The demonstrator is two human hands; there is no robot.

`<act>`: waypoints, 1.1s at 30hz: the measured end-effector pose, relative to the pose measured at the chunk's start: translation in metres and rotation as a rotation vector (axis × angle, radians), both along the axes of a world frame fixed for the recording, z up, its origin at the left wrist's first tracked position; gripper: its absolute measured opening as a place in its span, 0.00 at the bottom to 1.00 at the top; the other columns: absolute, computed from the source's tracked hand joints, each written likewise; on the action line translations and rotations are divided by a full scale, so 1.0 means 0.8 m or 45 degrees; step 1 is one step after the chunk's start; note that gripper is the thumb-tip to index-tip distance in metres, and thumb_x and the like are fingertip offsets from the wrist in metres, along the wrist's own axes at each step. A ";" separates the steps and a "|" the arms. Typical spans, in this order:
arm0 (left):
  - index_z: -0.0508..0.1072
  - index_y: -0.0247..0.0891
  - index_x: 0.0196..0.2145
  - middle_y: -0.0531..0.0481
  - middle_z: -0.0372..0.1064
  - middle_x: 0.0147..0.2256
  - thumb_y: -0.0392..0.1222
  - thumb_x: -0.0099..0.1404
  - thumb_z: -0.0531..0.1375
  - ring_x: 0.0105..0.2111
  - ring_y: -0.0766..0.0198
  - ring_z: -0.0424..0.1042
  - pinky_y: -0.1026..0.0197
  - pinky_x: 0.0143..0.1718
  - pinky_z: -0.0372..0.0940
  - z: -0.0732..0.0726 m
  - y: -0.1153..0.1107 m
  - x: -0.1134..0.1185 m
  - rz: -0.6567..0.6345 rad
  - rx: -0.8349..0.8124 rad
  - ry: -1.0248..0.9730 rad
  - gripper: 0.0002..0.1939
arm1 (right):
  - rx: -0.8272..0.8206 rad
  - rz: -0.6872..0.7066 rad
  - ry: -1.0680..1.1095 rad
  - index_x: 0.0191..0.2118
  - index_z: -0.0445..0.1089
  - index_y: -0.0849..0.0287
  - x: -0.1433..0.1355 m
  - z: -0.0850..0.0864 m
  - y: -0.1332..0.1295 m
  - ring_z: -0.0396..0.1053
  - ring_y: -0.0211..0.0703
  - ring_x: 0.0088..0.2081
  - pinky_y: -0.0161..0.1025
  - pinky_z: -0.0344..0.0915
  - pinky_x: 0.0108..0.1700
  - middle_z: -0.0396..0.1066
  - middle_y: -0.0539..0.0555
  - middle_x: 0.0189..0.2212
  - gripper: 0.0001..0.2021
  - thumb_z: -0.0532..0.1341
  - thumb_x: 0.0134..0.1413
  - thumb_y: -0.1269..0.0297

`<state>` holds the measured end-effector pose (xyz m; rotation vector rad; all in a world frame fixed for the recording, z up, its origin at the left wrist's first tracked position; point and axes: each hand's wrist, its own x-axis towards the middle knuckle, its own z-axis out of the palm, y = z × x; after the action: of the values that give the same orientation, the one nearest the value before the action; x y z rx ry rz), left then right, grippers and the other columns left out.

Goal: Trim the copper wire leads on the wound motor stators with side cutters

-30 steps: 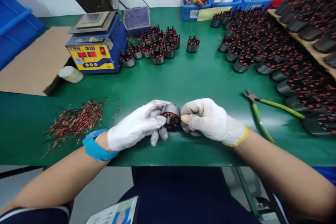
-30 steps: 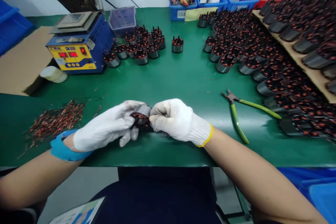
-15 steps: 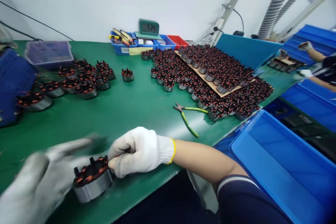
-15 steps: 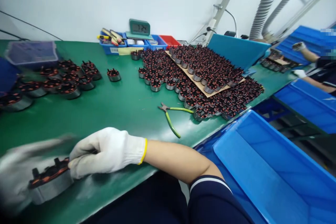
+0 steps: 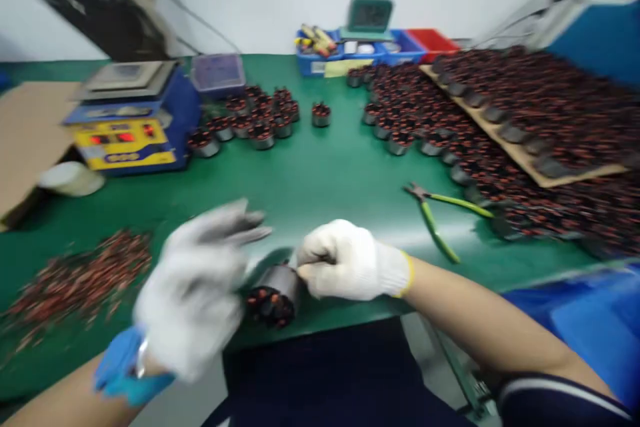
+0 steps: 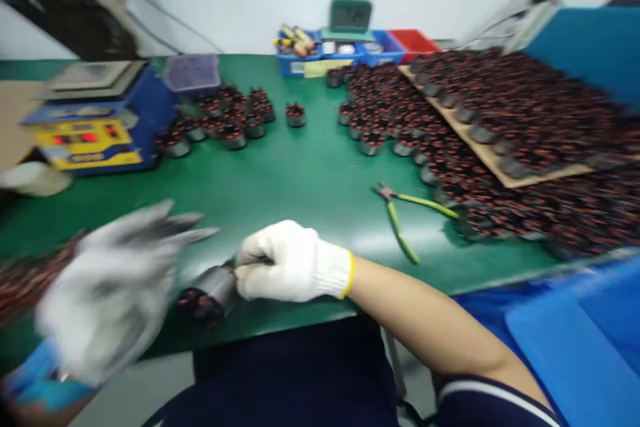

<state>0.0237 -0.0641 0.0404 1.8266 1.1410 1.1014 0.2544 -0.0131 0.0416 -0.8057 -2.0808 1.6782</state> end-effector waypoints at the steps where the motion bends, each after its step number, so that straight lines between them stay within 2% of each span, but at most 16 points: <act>1: 0.66 0.54 0.51 0.48 0.70 0.47 0.47 0.68 0.52 0.52 0.53 0.69 0.45 0.49 0.69 0.002 0.006 0.004 -0.007 -0.164 -0.052 0.14 | 0.244 0.007 -0.080 0.23 0.67 0.59 0.000 0.002 -0.002 0.58 0.32 0.24 0.32 0.53 0.27 0.63 0.45 0.20 0.06 0.59 0.49 0.67; 3: 0.72 0.43 0.44 0.47 0.74 0.36 0.46 0.67 0.53 0.39 0.56 0.74 0.53 0.41 0.72 0.001 0.021 0.013 -0.424 -0.575 0.113 0.12 | 0.578 0.002 -0.237 0.24 0.67 0.60 -0.002 0.000 -0.002 0.58 0.34 0.26 0.34 0.52 0.29 0.64 0.47 0.22 0.06 0.58 0.49 0.68; 4: 0.74 0.39 0.39 0.49 0.73 0.32 0.47 0.66 0.55 0.33 0.59 0.74 0.56 0.36 0.72 -0.001 0.026 0.016 -0.592 -0.663 0.229 0.12 | 0.611 -0.009 -0.296 0.24 0.67 0.60 -0.003 -0.003 -0.001 0.59 0.35 0.26 0.35 0.52 0.30 0.65 0.48 0.23 0.06 0.57 0.49 0.68; 5: 0.73 0.39 0.39 0.49 0.73 0.32 0.46 0.65 0.56 0.32 0.60 0.73 0.57 0.35 0.71 -0.004 0.029 0.019 -0.551 -0.591 0.311 0.11 | 0.564 -0.031 -0.340 0.24 0.67 0.60 -0.005 -0.007 0.000 0.59 0.35 0.26 0.35 0.52 0.29 0.65 0.48 0.23 0.06 0.57 0.50 0.67; 6: 0.72 0.38 0.43 0.48 0.73 0.36 0.45 0.63 0.58 0.35 0.59 0.73 0.57 0.38 0.71 -0.008 0.030 0.022 -0.410 -0.384 0.378 0.13 | 0.449 -0.064 -0.365 0.25 0.66 0.59 -0.007 -0.012 0.002 0.59 0.35 0.25 0.34 0.52 0.27 0.65 0.48 0.22 0.07 0.57 0.51 0.65; 9: 0.60 0.36 0.59 0.39 0.66 0.49 0.40 0.60 0.60 0.47 0.54 0.69 0.52 0.48 0.68 -0.024 0.023 0.028 0.027 0.229 0.574 0.29 | -0.039 -0.196 -0.370 0.26 0.63 0.58 -0.014 -0.024 0.008 0.59 0.34 0.20 0.32 0.53 0.22 0.64 0.46 0.19 0.11 0.54 0.56 0.60; 11: 0.52 0.34 0.63 0.37 0.64 0.49 0.40 0.59 0.60 0.48 0.53 0.68 0.50 0.49 0.67 -0.035 0.021 0.031 0.086 0.293 0.678 0.36 | -0.147 -0.232 -0.456 0.27 0.64 0.58 -0.016 -0.026 0.012 0.60 0.34 0.18 0.32 0.54 0.21 0.65 0.46 0.18 0.12 0.53 0.57 0.57; 13: 0.49 0.33 0.64 0.38 0.64 0.47 0.43 0.59 0.61 0.45 0.54 0.69 0.50 0.48 0.68 -0.041 0.023 0.031 0.070 0.183 0.725 0.40 | 0.038 -0.232 -0.625 0.30 0.68 0.58 -0.014 -0.023 0.014 0.64 0.36 0.21 0.33 0.56 0.23 0.68 0.48 0.21 0.12 0.54 0.57 0.56; 15: 0.48 0.32 0.64 0.38 0.65 0.46 0.47 0.56 0.64 0.44 0.53 0.70 0.48 0.48 0.67 -0.044 0.027 0.029 0.056 0.076 0.741 0.45 | 0.369 -0.253 -0.749 0.40 0.72 0.57 -0.009 -0.017 0.015 0.70 0.40 0.30 0.35 0.61 0.29 0.74 0.51 0.31 0.13 0.58 0.54 0.55; 17: 0.47 0.32 0.65 0.37 0.64 0.49 0.52 0.52 0.66 0.46 0.51 0.69 0.47 0.49 0.66 -0.044 0.029 0.026 0.065 0.053 0.727 0.51 | 0.762 -0.258 -0.735 0.52 0.68 0.57 -0.004 -0.013 0.015 0.71 0.49 0.43 0.41 0.66 0.39 0.72 0.56 0.46 0.25 0.63 0.48 0.53; 19: 0.47 0.32 0.65 0.37 0.64 0.51 0.56 0.50 0.67 0.48 0.50 0.68 0.47 0.51 0.65 -0.044 0.029 0.024 0.071 0.085 0.659 0.53 | 1.150 -0.187 -0.654 0.57 0.64 0.62 -0.001 -0.015 0.013 0.65 0.56 0.52 0.48 0.64 0.51 0.66 0.61 0.55 0.33 0.66 0.44 0.55; 22: 0.49 0.34 0.64 0.41 0.67 0.52 0.55 0.57 0.63 0.49 0.54 0.69 0.51 0.53 0.65 -0.044 0.027 0.022 0.043 0.090 0.540 0.45 | 1.497 -0.033 -0.621 0.49 0.69 0.65 -0.004 -0.025 0.007 0.66 0.56 0.49 0.52 0.61 0.54 0.70 0.62 0.47 0.19 0.61 0.52 0.61; 25: 0.51 0.34 0.64 0.44 0.70 0.49 0.50 0.61 0.59 0.46 0.57 0.71 0.54 0.50 0.66 -0.043 0.026 0.021 -0.022 0.023 0.536 0.38 | 1.545 0.029 -0.717 0.39 0.72 0.63 -0.014 -0.031 0.002 0.68 0.53 0.38 0.50 0.64 0.46 0.72 0.60 0.34 0.10 0.56 0.56 0.66; 28: 0.56 0.35 0.62 0.45 0.70 0.47 0.46 0.59 0.60 0.46 0.57 0.71 0.54 0.49 0.66 -0.037 0.027 0.020 -0.079 0.036 0.611 0.35 | 1.351 0.043 -0.717 0.36 0.73 0.62 -0.017 -0.028 0.003 0.68 0.50 0.35 0.46 0.65 0.42 0.71 0.57 0.30 0.11 0.53 0.59 0.66; 30: 0.65 0.36 0.54 0.46 0.70 0.45 0.46 0.59 0.60 0.44 0.57 0.70 0.55 0.46 0.65 -0.032 0.028 0.018 -0.117 0.069 0.697 0.25 | 1.159 0.016 -0.690 0.38 0.73 0.60 -0.005 -0.024 0.005 0.70 0.46 0.35 0.42 0.65 0.41 0.73 0.55 0.32 0.12 0.53 0.61 0.65; 33: 0.71 0.38 0.39 0.48 0.68 0.39 0.44 0.59 0.58 0.38 0.58 0.68 0.57 0.39 0.64 -0.027 0.027 0.015 -0.101 0.083 0.818 0.12 | 0.976 -0.300 -0.780 0.38 0.73 0.57 0.043 -0.023 0.001 0.71 0.44 0.37 0.39 0.66 0.39 0.75 0.53 0.35 0.12 0.53 0.61 0.61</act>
<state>0.0358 -0.0421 0.0184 2.3390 1.3737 0.5087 0.2889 -0.0127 0.0234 -1.2989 -2.5858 0.4285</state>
